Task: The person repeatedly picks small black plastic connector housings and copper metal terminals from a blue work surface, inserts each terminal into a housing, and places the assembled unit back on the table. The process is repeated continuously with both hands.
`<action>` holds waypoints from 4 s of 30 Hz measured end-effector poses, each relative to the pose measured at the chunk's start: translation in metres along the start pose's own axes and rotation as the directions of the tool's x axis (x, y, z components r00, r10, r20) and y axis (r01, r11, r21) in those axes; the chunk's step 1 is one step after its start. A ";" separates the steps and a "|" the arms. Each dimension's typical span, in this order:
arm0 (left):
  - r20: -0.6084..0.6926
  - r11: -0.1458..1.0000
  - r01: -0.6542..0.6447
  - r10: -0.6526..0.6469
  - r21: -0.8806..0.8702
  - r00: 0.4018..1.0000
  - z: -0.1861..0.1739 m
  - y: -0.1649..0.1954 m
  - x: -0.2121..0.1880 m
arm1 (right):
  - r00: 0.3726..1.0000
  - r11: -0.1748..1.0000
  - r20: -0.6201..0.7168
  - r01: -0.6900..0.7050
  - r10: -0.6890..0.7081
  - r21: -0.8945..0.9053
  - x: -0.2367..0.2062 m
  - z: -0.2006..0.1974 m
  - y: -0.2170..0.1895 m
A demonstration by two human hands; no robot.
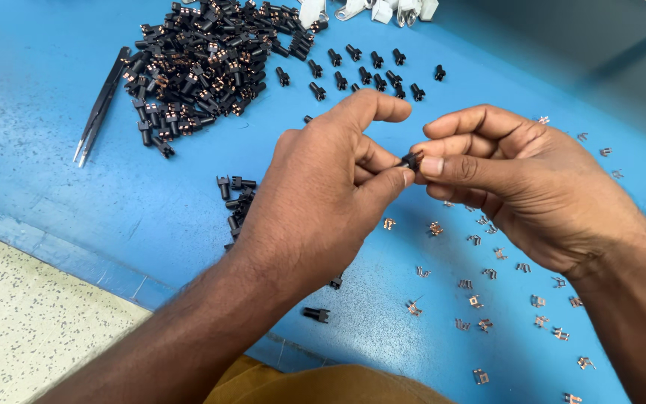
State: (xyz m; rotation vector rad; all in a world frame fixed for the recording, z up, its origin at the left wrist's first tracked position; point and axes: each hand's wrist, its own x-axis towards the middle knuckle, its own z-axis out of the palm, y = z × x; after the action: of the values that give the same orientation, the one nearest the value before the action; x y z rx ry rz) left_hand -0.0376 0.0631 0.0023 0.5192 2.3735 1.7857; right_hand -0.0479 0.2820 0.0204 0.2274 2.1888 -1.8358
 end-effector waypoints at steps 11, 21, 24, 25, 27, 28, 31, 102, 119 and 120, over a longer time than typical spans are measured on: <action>0.259 0.991 -0.093 0.064 0.100 0.964 -0.020 -0.003 0.001 | 0.984 0.958 0.152 0.128 -0.091 -0.255 -0.010 -0.006 -0.003; 0.302 0.984 -0.173 0.151 0.048 0.941 -0.024 0.001 0.004 | 0.979 0.925 0.168 0.169 -0.117 -0.340 -0.015 -0.007 -0.008; 0.340 0.985 -0.156 0.122 0.075 0.932 -0.023 -0.001 0.007 | 0.966 0.932 0.248 0.157 -0.076 -0.327 -0.013 -0.016 -0.006; 0.325 0.985 -0.150 0.115 0.085 0.939 -0.021 -0.003 0.007 | 0.985 0.915 0.165 0.104 -0.042 -0.390 -0.010 -0.019 -0.003; 0.212 0.973 -0.183 0.151 0.140 0.965 -0.022 -0.010 0.006 | 1.000 0.868 0.002 -0.013 0.016 -0.496 0.001 -0.027 0.004; 0.121 0.956 -0.224 0.204 0.187 0.971 -0.024 -0.015 0.005 | 0.996 0.867 -0.071 0.007 -0.048 -0.498 0.012 -0.031 0.008; -0.024 0.888 -0.245 0.276 0.389 0.961 -0.037 -0.035 -0.002 | 0.947 0.844 -0.247 0.043 -0.204 -0.535 0.050 -0.049 0.021; 0.513 -0.465 0.245 -0.630 -0.850 0.583 0.015 -0.011 0.011 | 0.771 0.978 -0.612 0.070 -0.179 -0.198 -0.028 -0.067 0.026; 0.448 -0.117 0.433 -0.210 -0.894 0.869 0.021 -0.005 0.005 | 0.771 0.982 -0.613 0.081 -0.171 -0.172 -0.026 -0.065 0.025; 0.448 -0.106 0.436 -0.190 -0.894 0.873 0.021 -0.003 0.005 | 0.771 0.982 -0.614 0.078 -0.171 -0.175 -0.027 -0.065 0.025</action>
State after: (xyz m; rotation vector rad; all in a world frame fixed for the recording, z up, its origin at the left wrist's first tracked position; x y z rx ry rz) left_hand -0.0369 0.0827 -0.0063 -0.1652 0.3568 2.3489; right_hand -0.0226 0.3520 0.0156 0.7871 2.8210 -1.8431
